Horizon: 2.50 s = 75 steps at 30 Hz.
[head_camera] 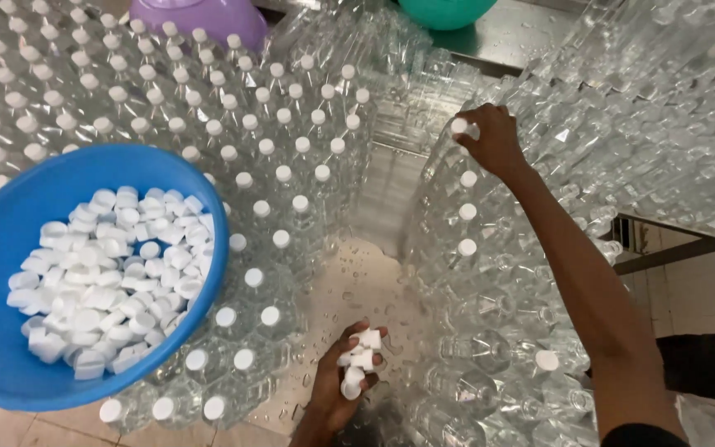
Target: Manually arranging filled water bottles in crates and applying plastic caps to them from a bulk container.
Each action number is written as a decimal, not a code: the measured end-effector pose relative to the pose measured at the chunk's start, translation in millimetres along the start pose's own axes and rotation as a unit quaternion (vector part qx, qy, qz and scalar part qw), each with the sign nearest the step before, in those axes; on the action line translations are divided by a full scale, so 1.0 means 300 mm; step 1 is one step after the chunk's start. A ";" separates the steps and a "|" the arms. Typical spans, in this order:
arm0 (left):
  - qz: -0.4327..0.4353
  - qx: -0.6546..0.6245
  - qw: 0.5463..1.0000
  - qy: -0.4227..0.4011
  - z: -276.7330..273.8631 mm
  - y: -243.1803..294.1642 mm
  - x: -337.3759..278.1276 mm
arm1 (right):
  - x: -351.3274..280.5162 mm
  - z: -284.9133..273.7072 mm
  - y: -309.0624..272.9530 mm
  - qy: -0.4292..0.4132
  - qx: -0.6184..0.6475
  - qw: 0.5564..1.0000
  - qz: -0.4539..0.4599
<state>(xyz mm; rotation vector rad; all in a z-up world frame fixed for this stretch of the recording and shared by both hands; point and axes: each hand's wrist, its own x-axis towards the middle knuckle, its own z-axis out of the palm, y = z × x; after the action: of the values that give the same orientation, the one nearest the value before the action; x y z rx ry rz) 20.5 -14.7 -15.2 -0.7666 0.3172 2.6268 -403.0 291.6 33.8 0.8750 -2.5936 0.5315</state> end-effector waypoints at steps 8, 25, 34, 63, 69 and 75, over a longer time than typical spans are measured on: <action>0.016 -0.060 0.996 0.059 -0.257 0.010 0.041 | 0.117 0.219 0.387 -0.131 0.008 0.945 0.298; 0.052 -0.010 0.991 0.121 -0.155 0.027 -0.089 | 0.169 0.148 0.411 -0.201 0.226 0.886 0.352; 0.059 0.016 0.997 0.039 -0.142 -0.038 -0.172 | -0.015 0.124 0.095 -0.241 0.260 0.916 0.186; -0.177 0.126 0.969 -0.115 -0.211 -0.048 -0.362 | -1.165 -0.497 -1.393 -0.234 0.091 0.951 0.180; -0.188 0.133 0.968 -0.102 -0.292 -0.045 -0.377 | -1.280 -0.432 -1.359 -0.342 -0.013 0.917 0.203; -0.162 0.154 0.971 -0.086 -0.332 -0.048 -0.390 | -1.252 -0.431 -1.334 -0.372 0.100 0.886 0.257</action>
<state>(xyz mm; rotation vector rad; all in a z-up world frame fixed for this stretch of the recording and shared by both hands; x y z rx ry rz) 164.1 -68.0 -34.2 -0.4403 0.4898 2.2468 157.0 242.1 75.6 0.4776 -3.5741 0.7155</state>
